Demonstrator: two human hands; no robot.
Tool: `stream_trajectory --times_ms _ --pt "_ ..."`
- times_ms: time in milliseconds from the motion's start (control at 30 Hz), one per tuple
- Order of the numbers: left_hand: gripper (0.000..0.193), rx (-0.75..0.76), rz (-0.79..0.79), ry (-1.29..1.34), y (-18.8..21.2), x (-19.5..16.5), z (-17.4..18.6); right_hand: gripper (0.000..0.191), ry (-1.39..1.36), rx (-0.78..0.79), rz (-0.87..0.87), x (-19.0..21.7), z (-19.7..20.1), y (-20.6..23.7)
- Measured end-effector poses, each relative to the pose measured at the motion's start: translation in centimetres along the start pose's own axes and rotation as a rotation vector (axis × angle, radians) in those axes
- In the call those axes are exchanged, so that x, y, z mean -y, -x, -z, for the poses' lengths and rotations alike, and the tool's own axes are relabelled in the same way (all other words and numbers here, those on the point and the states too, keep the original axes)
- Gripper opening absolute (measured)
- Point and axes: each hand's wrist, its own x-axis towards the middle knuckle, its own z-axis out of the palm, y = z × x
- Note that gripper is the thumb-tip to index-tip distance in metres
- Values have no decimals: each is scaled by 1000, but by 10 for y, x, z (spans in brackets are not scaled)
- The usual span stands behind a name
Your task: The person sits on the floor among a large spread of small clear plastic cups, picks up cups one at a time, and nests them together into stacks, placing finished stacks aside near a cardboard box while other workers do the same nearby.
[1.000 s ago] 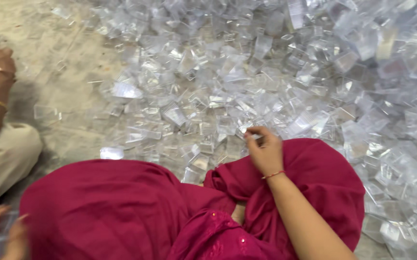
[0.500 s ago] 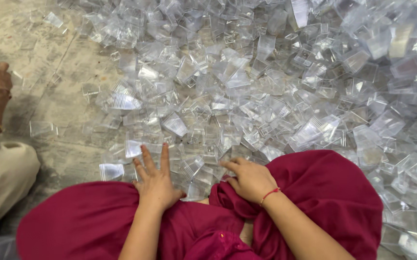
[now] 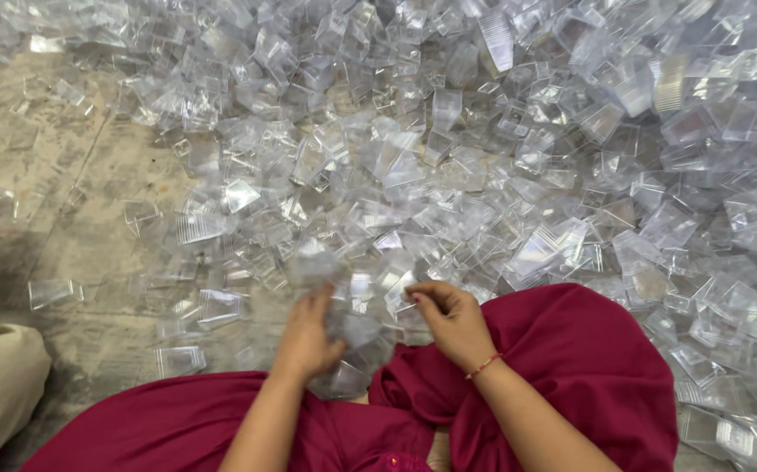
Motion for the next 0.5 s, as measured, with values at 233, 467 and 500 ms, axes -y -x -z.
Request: stream_trajectory --times_ms 233,467,500 --pt "96 -227 -154 193 27 -32 -1 38 -130 36 119 9 7 10" --pt "107 63 97 1030 79 -26 12 31 86 411 399 34 -20 51" --pt "105 137 103 1161 79 -23 10 30 135 395 414 38 -25 54"
